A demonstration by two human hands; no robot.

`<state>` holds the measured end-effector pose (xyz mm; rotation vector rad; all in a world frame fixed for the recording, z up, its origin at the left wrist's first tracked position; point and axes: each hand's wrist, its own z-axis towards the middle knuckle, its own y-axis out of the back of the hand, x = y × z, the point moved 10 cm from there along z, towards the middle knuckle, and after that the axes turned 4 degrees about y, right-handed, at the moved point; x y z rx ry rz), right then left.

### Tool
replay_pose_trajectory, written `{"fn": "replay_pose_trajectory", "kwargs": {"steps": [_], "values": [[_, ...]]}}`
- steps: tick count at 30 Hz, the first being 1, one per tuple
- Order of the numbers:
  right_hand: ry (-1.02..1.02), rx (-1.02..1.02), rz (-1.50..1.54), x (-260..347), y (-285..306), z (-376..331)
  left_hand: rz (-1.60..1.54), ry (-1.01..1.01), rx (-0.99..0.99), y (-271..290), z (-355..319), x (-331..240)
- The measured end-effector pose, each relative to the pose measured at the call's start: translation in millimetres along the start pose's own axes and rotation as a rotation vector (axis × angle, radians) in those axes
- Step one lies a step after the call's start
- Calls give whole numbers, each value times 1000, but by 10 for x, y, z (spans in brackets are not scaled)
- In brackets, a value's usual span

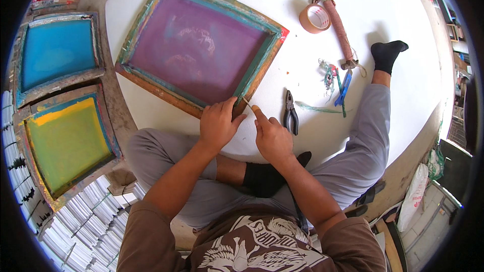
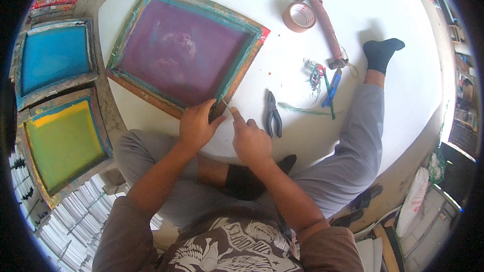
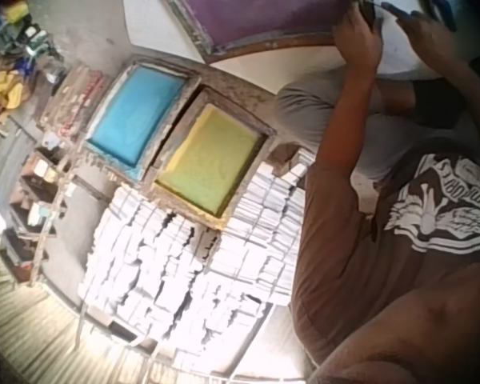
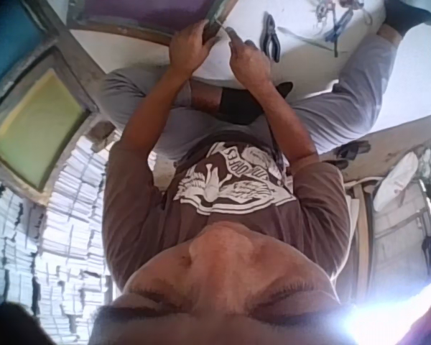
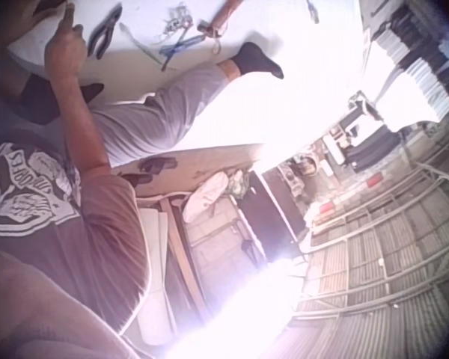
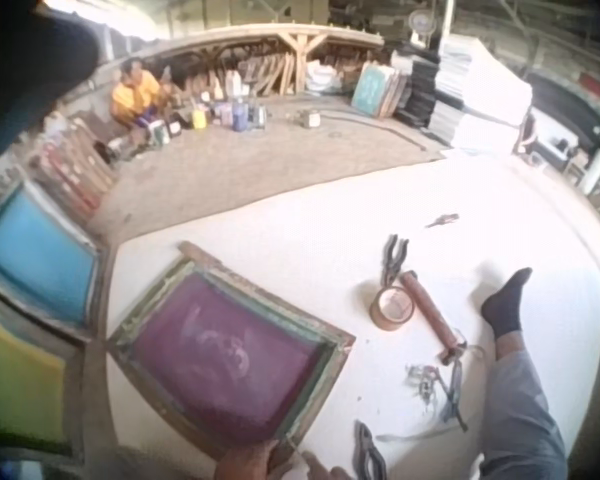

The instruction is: The person sits on the floor and uses a screwdriver to tighten screws along the edge of a purple screen printing frame. They adjust the frame's position and continue working on the corner joints with the screwdriver.

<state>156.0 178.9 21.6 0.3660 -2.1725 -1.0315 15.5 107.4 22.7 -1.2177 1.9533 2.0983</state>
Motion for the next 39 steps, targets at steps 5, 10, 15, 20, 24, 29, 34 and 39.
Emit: {"fn": "replay_pose_trajectory", "kwargs": {"steps": [5, 10, 15, 20, 24, 29, 34, 39], "values": [[-13, 43, -116, 136, 55, 7, -56, -3, -9, -62, -5, 48], [-49, 133, -212, 294, 43, 20, -159, -4, 33, -173, 14, 110], [-38, 181, -18, 182, -75, 77, -133, -62, 23, -169, 6, 89], [-16, 107, 7, 150, -79, 74, -144, -68, 32, -198, 25, 115], [90, 82, 126, 19, -152, 134, -140, -73, 9, -168, 26, 120], [88, 60, -195, 94, -140, 10, -183, -72, -3, -142, 27, 148], [-4, 142, -198, 274, -106, 4, -150, -57, 12, -162, 19, 156], [7, 102, -98, 199, -151, 28, -182, -67, 4, -160, 9, 130]]}}
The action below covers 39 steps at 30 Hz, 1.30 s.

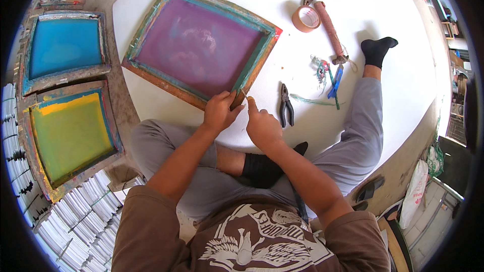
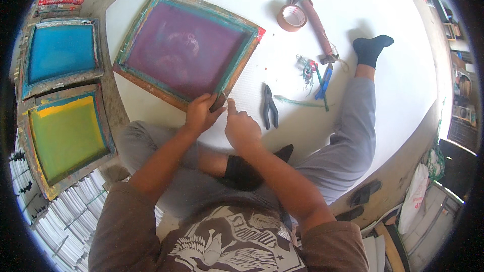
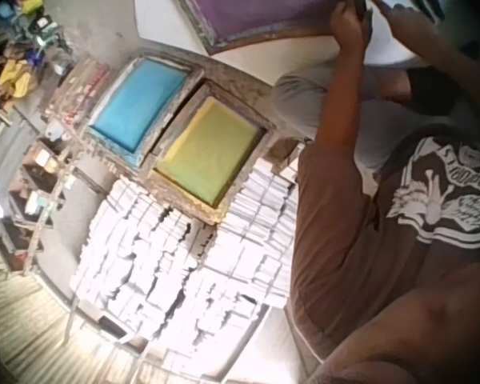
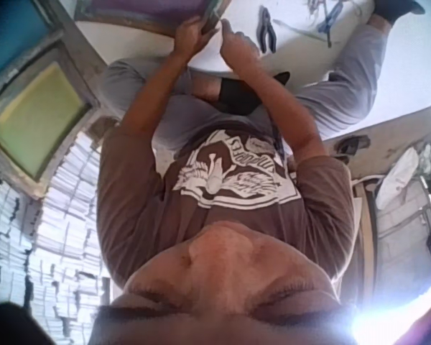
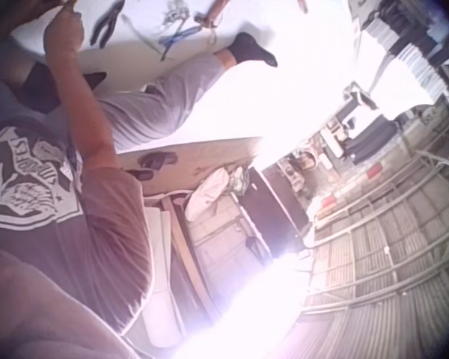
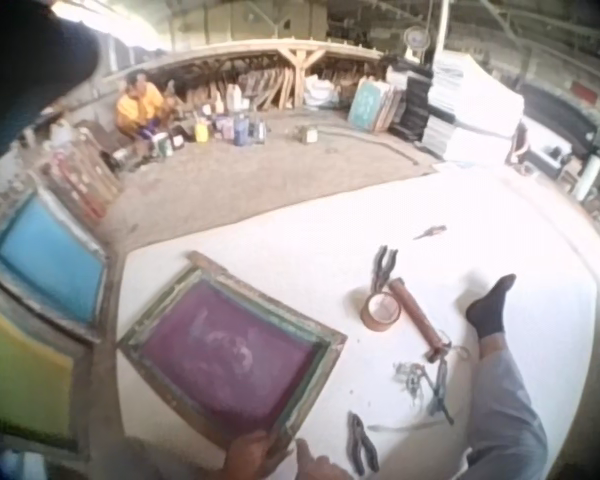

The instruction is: The person sits on the floor and uses a screwdriver to tighten screws along the edge of a purple screen printing frame. They adjust the frame's position and continue working on the corner joints with the screwdriver.

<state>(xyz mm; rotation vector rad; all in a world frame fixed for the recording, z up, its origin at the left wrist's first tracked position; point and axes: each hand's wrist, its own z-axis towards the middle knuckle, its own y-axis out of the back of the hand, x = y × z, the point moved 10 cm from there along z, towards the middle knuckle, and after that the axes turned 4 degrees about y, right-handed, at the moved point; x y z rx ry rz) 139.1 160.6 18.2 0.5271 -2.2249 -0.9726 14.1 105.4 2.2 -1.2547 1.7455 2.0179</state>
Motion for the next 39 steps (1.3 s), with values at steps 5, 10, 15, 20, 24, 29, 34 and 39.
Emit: {"fn": "replay_pose_trajectory", "kwargs": {"steps": [5, 10, 15, 20, 24, 29, 34, 39], "values": [[30, -3, 29, -54, -76, 11, 22, -35, -21, -16, -17, 25], [83, -123, 149, -145, -110, 52, 41, -30, -37, -29, -15, 28], [127, -81, 251, -259, -139, 124, 63, -41, -33, 1, 1, 30], [106, -93, -25, -164, 41, 4, 37, -57, -50, 14, -9, 22], [31, -68, 58, -178, -97, 47, 63, -70, -66, 14, -18, -18], [188, -182, 523, -322, -162, 157, 76, -67, -43, -4, 1, -17], [58, -136, 120, -175, 77, 13, 54, -41, -35, 2, -6, 44], [314, -389, 451, -282, -101, 228, 20, -51, -56, 54, 27, -56]]}}
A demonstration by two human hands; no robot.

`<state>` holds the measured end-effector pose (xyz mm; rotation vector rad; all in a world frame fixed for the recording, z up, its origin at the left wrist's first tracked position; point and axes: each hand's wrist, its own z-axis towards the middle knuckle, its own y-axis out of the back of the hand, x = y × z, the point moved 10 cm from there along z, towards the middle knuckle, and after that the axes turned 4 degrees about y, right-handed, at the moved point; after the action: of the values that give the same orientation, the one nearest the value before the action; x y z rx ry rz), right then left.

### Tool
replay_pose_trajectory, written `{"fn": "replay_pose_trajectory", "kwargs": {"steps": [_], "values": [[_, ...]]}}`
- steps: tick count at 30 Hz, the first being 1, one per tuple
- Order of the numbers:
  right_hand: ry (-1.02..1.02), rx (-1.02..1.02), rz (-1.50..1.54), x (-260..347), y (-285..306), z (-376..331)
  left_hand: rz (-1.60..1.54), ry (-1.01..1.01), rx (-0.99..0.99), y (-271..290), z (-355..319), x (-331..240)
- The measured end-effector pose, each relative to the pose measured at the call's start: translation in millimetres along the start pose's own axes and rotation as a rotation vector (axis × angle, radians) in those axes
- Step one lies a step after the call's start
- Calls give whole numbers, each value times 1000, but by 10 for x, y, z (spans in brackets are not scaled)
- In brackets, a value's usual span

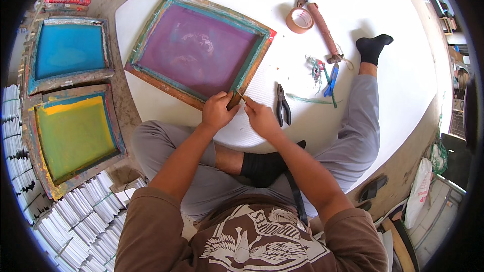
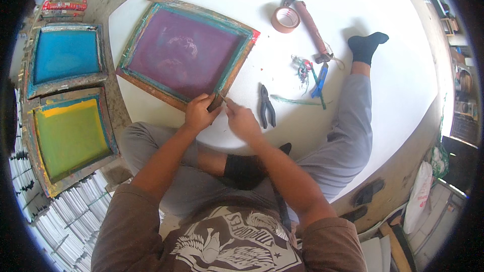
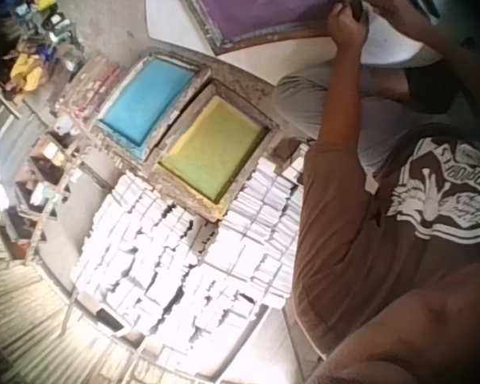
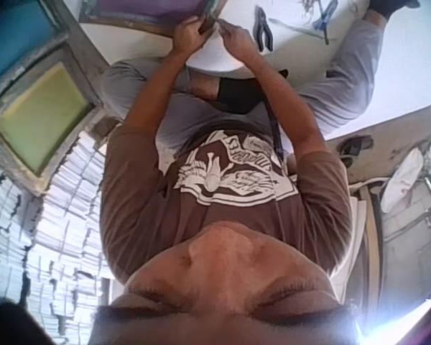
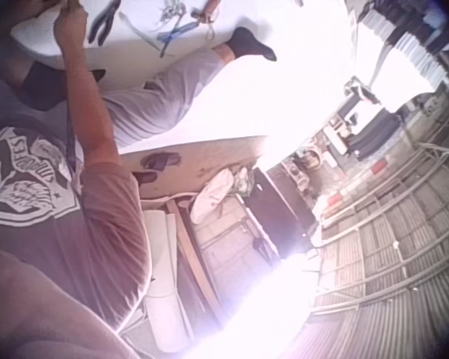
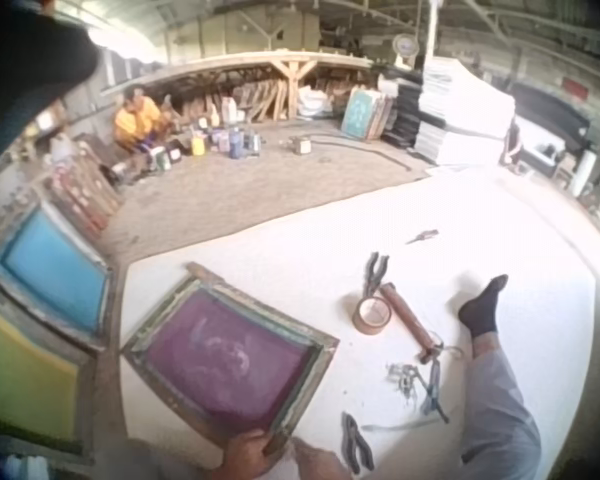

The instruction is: The person sits on the floor and uses a screwdriver to tighten screws along the edge of a purple screen printing frame. They adjust the frame's position and continue working on the corner joints with the screwdriver.

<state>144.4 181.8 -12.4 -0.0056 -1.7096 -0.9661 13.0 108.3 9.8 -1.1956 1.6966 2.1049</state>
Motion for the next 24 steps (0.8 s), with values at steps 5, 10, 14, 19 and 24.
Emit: {"fn": "replay_pose_trajectory", "kwargs": {"steps": [5, 10, 14, 19, 24], "values": [[-729, 289, 823, -128, -96, -116, -35, 16, -7, 6, -16, 33], [-573, 273, 527, -198, 117, -302, -9, 41, -41, -37, -48, 120], [-229, -4, 220, -209, 328, -291, 11, 53, -96, -36, -26, 82], [-203, 112, -144, 172, 421, -116, 30, 54, -96, -67, -32, 166], [-227, 111, -256, 180, 436, -64, 64, 76, -69, -33, 21, 48]]}}
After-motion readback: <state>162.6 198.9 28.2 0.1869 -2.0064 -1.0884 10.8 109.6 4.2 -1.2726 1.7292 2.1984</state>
